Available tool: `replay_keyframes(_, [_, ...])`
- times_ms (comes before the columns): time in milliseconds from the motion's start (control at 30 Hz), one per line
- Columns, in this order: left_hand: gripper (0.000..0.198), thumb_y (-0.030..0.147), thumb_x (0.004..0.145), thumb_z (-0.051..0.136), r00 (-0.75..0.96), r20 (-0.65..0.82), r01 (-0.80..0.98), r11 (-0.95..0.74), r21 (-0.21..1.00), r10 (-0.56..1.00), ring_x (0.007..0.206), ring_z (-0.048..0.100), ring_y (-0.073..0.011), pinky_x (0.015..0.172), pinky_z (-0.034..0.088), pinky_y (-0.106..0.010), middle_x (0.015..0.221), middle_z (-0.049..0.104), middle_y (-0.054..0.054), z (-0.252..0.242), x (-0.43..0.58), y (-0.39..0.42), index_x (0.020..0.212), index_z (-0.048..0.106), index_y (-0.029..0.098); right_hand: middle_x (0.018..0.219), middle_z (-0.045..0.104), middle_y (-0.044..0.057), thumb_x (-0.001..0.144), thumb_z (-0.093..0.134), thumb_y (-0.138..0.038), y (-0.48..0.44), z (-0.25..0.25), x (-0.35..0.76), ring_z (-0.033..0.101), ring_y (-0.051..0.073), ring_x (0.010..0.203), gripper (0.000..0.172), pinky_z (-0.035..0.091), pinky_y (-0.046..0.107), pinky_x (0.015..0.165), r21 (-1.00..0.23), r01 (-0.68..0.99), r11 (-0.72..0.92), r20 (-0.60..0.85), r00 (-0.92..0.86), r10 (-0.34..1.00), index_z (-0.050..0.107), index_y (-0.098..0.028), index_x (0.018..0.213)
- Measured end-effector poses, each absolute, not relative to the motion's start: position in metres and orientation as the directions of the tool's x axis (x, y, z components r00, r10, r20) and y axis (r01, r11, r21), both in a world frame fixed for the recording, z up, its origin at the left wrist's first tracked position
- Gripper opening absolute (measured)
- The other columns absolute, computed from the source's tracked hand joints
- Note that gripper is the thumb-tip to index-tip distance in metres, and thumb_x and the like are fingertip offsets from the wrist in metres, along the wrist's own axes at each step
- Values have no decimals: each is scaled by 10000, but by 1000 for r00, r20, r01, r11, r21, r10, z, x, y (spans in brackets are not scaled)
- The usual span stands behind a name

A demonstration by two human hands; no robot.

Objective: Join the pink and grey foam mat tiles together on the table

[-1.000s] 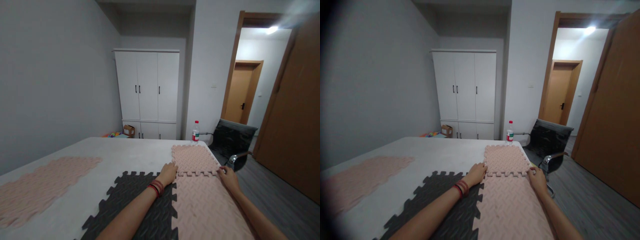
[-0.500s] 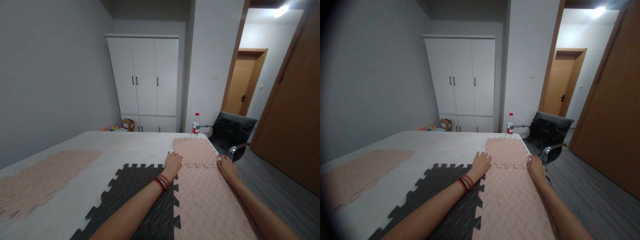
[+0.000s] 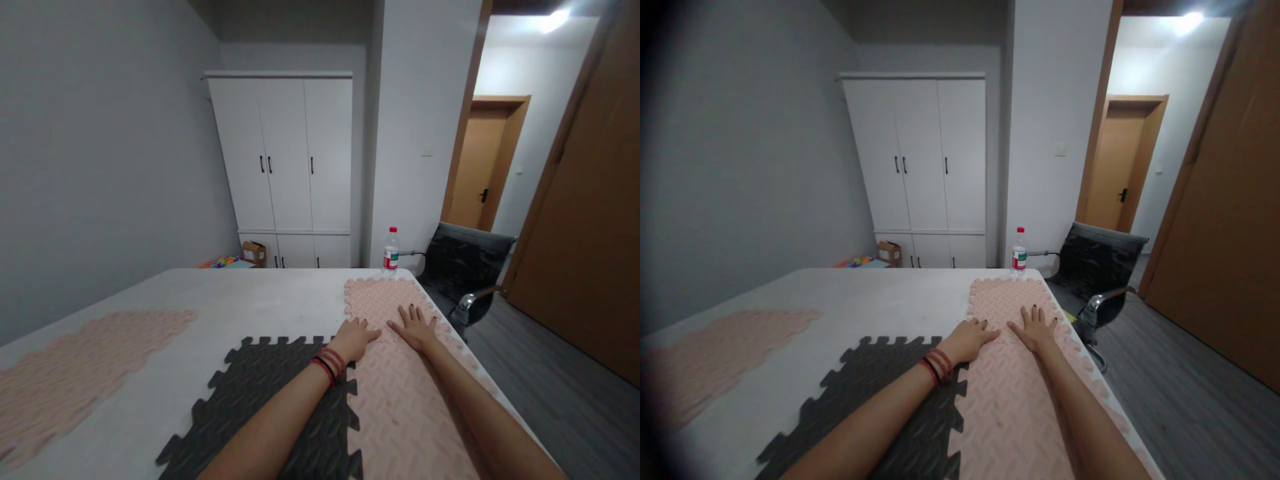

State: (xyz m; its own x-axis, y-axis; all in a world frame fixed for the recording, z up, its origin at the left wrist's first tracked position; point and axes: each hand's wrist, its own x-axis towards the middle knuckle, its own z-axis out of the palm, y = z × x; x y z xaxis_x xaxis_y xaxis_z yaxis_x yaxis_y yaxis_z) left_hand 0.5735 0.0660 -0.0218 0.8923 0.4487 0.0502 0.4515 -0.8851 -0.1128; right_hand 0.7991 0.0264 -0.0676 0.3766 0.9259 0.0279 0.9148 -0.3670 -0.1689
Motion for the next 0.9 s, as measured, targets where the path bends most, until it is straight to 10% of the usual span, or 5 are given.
replay_keyframes(267, [534, 193, 829, 391, 893, 86, 448, -888, -102, 441, 1021, 496, -276, 827, 391, -395, 1220, 484, -113, -23, 568, 61, 1331, 351, 370, 1500, -5, 143, 654, 356, -818, 21, -52, 804, -15, 396, 1338, 1014, 29, 702, 948, -139, 941, -308, -197, 279, 940, 36, -259, 1437])
replay_keyframes(633, [594, 285, 830, 442, 819, 130, 565, -825, -18, 559, 1230, 398, -236, 990, 299, -373, 1397, 366, -80, -6, 518, 39, 1387, 245, 333, 1507, 15, 100, 698, 256, -803, 11, -67, 796, -1, 364, 1349, 923, 20, 690, 968, -159, 912, -379, -134, 360, 923, 78, -276, 1435])
replay_keyframes(733, [627, 298, 799, 473, 665, 171, 735, -678, 22, 727, 1305, 298, -203, 1043, 238, -345, 1444, 314, -60, 7, 435, 46, 1387, 255, 290, 1505, 46, 100, 708, 207, -805, 11, -72, 796, 20, 364, 1349, 905, 24, 689, 970, -178, 909, -376, -96, 364, 926, 121, -271, 1433])
replay_keyframes(900, [449, 289, 742, 465, 115, 229, 989, -133, 65, 967, 1073, 531, -270, 889, 387, -393, 1188, 562, -164, 46, 252, 42, 1162, 521, 141, 1497, 121, 94, 759, 137, -762, 11, -82, 797, 65, 355, 1350, 819, 22, 692, 971, -210, 903, -374, -8, 381, 925, 199, -281, 1419])
